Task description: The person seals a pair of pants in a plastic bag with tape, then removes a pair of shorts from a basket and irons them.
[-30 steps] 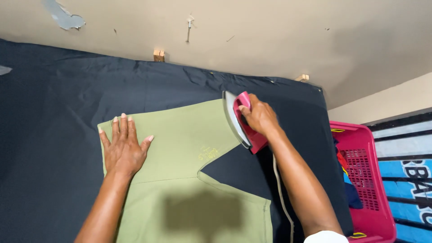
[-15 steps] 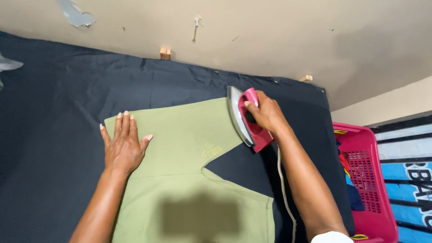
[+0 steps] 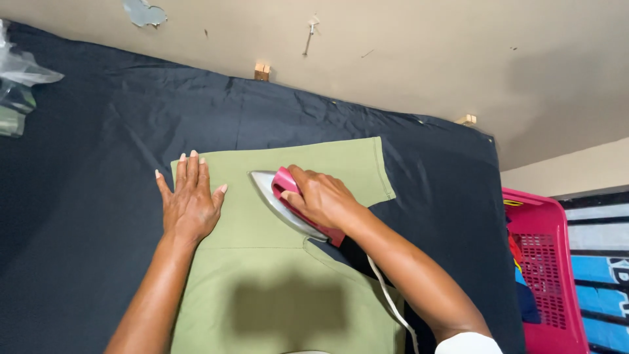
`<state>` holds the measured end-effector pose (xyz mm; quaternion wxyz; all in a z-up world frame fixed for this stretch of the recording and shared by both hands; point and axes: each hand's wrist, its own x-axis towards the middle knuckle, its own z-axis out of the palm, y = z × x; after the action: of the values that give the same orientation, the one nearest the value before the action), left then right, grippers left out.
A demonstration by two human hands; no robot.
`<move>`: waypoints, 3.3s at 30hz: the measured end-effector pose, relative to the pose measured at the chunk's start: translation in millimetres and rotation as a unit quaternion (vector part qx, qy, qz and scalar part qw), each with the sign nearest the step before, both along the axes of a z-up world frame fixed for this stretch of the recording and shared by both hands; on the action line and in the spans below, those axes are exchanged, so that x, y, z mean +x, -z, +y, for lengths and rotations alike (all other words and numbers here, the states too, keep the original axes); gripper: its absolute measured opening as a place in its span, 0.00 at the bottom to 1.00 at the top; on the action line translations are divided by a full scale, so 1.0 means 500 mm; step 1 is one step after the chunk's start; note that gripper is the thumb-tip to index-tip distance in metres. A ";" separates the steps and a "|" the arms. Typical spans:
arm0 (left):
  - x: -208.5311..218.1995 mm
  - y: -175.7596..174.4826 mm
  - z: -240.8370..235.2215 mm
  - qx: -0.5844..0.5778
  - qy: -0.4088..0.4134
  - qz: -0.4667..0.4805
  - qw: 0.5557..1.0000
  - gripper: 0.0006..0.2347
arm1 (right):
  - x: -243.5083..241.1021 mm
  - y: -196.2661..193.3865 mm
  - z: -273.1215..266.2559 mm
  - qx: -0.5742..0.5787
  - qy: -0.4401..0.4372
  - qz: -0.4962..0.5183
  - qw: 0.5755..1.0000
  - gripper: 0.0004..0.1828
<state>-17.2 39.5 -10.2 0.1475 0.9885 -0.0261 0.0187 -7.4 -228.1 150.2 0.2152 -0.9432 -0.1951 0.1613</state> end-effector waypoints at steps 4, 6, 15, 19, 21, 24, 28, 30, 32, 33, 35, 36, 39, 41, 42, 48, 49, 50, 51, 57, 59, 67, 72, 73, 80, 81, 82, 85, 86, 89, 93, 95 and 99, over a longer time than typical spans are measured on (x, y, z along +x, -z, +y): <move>0.001 -0.008 0.002 0.007 0.001 0.009 1.000 0.32 | 0.026 0.019 -0.028 -0.022 0.028 -0.022 0.999 0.24; -0.002 -0.014 0.003 0.006 0.000 0.013 1.000 0.32 | 0.033 0.019 -0.044 -0.026 0.039 -0.033 0.998 0.24; 0.004 -0.024 0.007 0.013 -0.002 0.029 0.999 0.33 | 0.071 0.061 -0.142 -0.053 0.115 -0.067 0.990 0.30; 0.005 -0.025 0.005 0.005 -0.003 0.029 1.000 0.34 | 0.085 0.063 -0.189 -0.077 0.162 -0.068 0.981 0.28; 0.005 -0.024 0.006 0.008 -0.003 0.028 1.000 0.34 | 0.088 0.058 -0.203 -0.078 0.182 -0.064 0.978 0.27; 0.001 -0.024 0.008 0.010 -0.005 0.028 1.000 0.33 | 0.095 0.065 -0.230 -0.077 0.200 -0.071 0.974 0.27; -0.008 -0.030 0.020 0.015 -0.008 0.043 0.999 0.32 | 0.103 0.075 -0.247 -0.089 0.207 -0.077 0.971 0.27; -0.017 -0.024 0.028 0.014 -0.009 0.033 0.999 0.33 | 0.116 0.089 -0.265 -0.101 0.205 -0.075 0.971 0.27; -0.035 -0.022 0.036 0.014 -0.010 0.023 1.000 0.33 | 0.122 0.087 -0.266 -0.112 0.203 -0.073 0.970 0.27; -0.045 -0.022 0.039 0.006 -0.010 0.034 0.999 0.33 | 0.123 0.078 -0.260 -0.093 0.206 -0.066 0.972 0.27; -0.072 -0.031 0.044 -0.002 -0.014 0.046 0.999 0.33 | 0.118 0.055 -0.234 -0.073 0.205 -0.058 0.974 0.27; -0.092 -0.038 0.044 -0.008 -0.012 0.039 0.999 0.34 | 0.109 0.041 -0.215 -0.065 0.199 -0.048 0.977 0.27; -0.148 -0.057 0.047 -0.012 -0.021 0.033 0.999 0.34 | 0.077 0.003 -0.135 -0.034 0.168 -0.033 0.985 0.28; -0.179 -0.062 0.044 -0.010 -0.027 0.035 0.999 0.34 | 0.050 -0.010 -0.078 -0.012 0.147 -0.027 0.989 0.29; -0.190 -0.062 0.043 -0.003 -0.029 0.037 0.999 0.33 | 0.039 -0.013 -0.048 0.015 0.116 -0.016 0.993 0.30; -0.236 -0.045 0.025 -0.013 -0.023 0.003 1.000 0.30 | -0.027 -0.033 0.128 0.030 -0.014 0.009 0.999 0.27; -0.238 -0.046 0.022 -0.018 -0.032 0.009 0.999 0.30 | -0.034 -0.032 0.153 0.029 -0.036 0.013 0.999 0.25; -0.240 -0.045 0.023 -0.018 -0.035 0.009 0.999 0.30 | -0.037 -0.029 0.171 0.028 -0.039 0.014 0.999 0.25; -0.241 -0.043 0.024 -0.021 -0.035 0.002 0.999 0.30 | -0.040 -0.025 0.190 0.040 -0.047 0.015 0.998 0.24; -0.242 -0.044 0.025 -0.031 -0.039 -0.005 0.999 0.30 | -0.031 0.039 0.256 0.039 -0.051 -0.042 0.997 0.22; -0.246 -0.046 0.025 -0.033 -0.038 -0.001 0.999 0.30 | -0.022 0.043 0.266 0.026 -0.037 -0.050 0.998 0.22; -0.246 -0.046 0.024 -0.029 -0.044 0.002 0.999 0.31 | 0.029 0.049 0.224 -0.011 -0.051 -0.061 0.997 0.22; -0.247 -0.046 0.025 -0.023 -0.042 0.014 0.999 0.30 | 0.051 0.039 0.133 -0.044 -0.046 -0.061 0.996 0.22; -0.246 -0.046 0.023 -0.020 -0.043 0.012 0.999 0.30 | 0.054 0.036 0.112 -0.038 -0.048 -0.073 0.995 0.22; -0.244 -0.052 0.019 -0.009 -0.044 0.022 0.999 0.31 | 0.062 0.029 -0.015 -0.047 -0.010 -0.062 0.997 0.22; -0.246 -0.052 0.018 -0.013 -0.046 0.017 0.999 0.31 | 0.062 0.028 -0.031 -0.057 0.005 -0.057 0.997 0.23; -0.245 -0.054 0.018 -0.017 -0.047 0.012 0.999 0.31 | 0.063 0.027 -0.047 -0.067 0.021 -0.052 0.996 0.24; -0.244 -0.046 0.017 -0.001 -0.047 0.017 0.999 0.31 | 0.074 0.037 -0.102 -0.088 0.060 -0.056 0.993 0.23; -0.244 -0.045 0.016 -0.001 -0.042 0.016 0.999 0.31 | 0.079 0.043 -0.124 -0.088 0.065 -0.057 0.992 0.23; -0.244 -0.043 0.016 -0.005 -0.038 -0.002 0.999 0.31 | 0.088 0.055 -0.183 -0.108 0.105 -0.057 0.987 0.23; -0.245 -0.046 0.013 -0.001 -0.042 0.005 0.999 0.31 | 0.094 0.070 -0.257 -0.116 0.131 -0.068 0.982 0.24; -0.246 -0.046 0.012 -0.002 -0.043 0.006 0.999 0.31 | 0.099 0.080 -0.290 -0.117 0.144 -0.085 0.979 0.24; -0.243 -0.042 0.013 0.007 -0.047 0.024 0.999 0.31 | 0.105 0.086 -0.342 -0.127 0.208 -0.093 0.965 0.25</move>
<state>-138.6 45.8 11.0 0.1402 0.9898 0.0242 0.0019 45.2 -399.0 107.3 0.1035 -0.9934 0.0087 0.0481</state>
